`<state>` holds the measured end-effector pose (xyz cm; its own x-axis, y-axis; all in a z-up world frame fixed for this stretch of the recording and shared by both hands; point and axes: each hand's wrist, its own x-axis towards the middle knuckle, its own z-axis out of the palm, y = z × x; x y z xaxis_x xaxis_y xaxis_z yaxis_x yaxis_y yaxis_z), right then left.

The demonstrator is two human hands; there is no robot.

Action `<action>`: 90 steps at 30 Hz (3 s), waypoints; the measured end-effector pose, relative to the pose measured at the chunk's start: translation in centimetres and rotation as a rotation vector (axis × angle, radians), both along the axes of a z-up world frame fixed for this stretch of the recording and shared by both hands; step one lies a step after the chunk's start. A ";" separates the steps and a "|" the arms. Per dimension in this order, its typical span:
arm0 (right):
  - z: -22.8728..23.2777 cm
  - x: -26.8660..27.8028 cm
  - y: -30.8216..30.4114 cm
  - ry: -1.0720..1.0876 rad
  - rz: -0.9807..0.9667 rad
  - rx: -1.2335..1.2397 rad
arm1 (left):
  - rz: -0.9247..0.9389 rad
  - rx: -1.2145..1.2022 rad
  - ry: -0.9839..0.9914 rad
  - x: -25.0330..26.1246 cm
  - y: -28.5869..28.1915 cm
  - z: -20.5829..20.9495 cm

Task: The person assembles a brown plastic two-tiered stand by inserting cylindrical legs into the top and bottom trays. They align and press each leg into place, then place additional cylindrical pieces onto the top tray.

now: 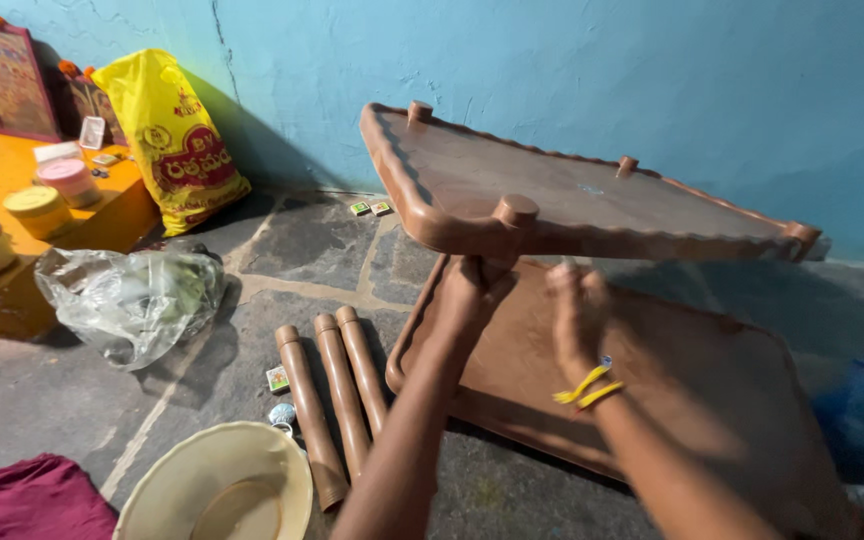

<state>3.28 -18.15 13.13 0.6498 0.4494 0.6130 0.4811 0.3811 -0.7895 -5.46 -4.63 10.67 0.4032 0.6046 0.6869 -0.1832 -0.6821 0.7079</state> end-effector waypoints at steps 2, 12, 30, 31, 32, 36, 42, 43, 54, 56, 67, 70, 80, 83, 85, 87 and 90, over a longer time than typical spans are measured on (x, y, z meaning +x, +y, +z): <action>-3.8 -0.2 2.3 -0.009 0.184 0.024 | 0.199 0.174 0.183 -2.0 -0.5 1.0; -11.0 3.1 16.6 -0.321 -0.258 -0.167 | 0.578 1.067 0.573 -2.9 0.7 8.4; -5.0 -2.2 12.3 0.525 0.265 -0.078 | 0.214 1.296 1.038 -0.6 4.2 12.9; -4.9 -2.2 12.0 0.521 0.274 -0.074 | 0.208 1.238 1.153 -0.5 4.1 13.0; -4.8 -2.3 11.8 0.518 0.283 -0.069 | 0.204 1.275 1.129 -0.4 4.1 13.1; -4.6 -2.2 11.5 0.513 0.302 -0.044 | 0.180 1.337 1.063 -0.2 4.0 14.0; -4.7 -2.2 11.7 0.527 0.296 -0.100 | 0.155 1.219 1.217 -0.4 3.3 15.5; -4.8 -2.2 11.7 0.539 0.336 -0.047 | 0.159 1.207 1.256 -0.6 3.1 15.5; -4.7 -3.2 11.9 0.464 0.292 -0.023 | 0.314 1.045 0.612 -5.3 3.0 10.8; -4.3 -3.1 11.4 0.443 0.231 -0.076 | 0.354 0.844 0.398 -6.3 3.0 8.1; -2.1 -3.7 10.0 0.258 -0.031 -0.291 | -0.116 -0.475 -0.787 -0.6 1.1 8.4; -2.9 -4.2 10.8 0.249 0.039 -0.039 | 0.012 -0.159 -0.740 -1.3 -0.8 11.7; -5.6 -2.4 11.7 0.298 0.059 0.050 | -0.063 -0.267 -0.827 -0.7 -1.6 14.7; -6.6 -1.5 12.1 0.355 0.151 0.113 | 0.059 -0.312 -0.815 0.6 -0.3 13.8; -7.4 -0.7 12.4 0.343 0.147 0.081 | 0.062 -0.289 -0.842 1.5 0.2 12.3; -8.2 0.0 12.9 0.262 0.053 -0.028 | 0.026 -0.296 -0.850 1.8 0.7 10.0; -9.4 0.4 13.8 0.342 0.497 0.287 | -0.161 -0.645 -0.821 1.2 0.4 5.2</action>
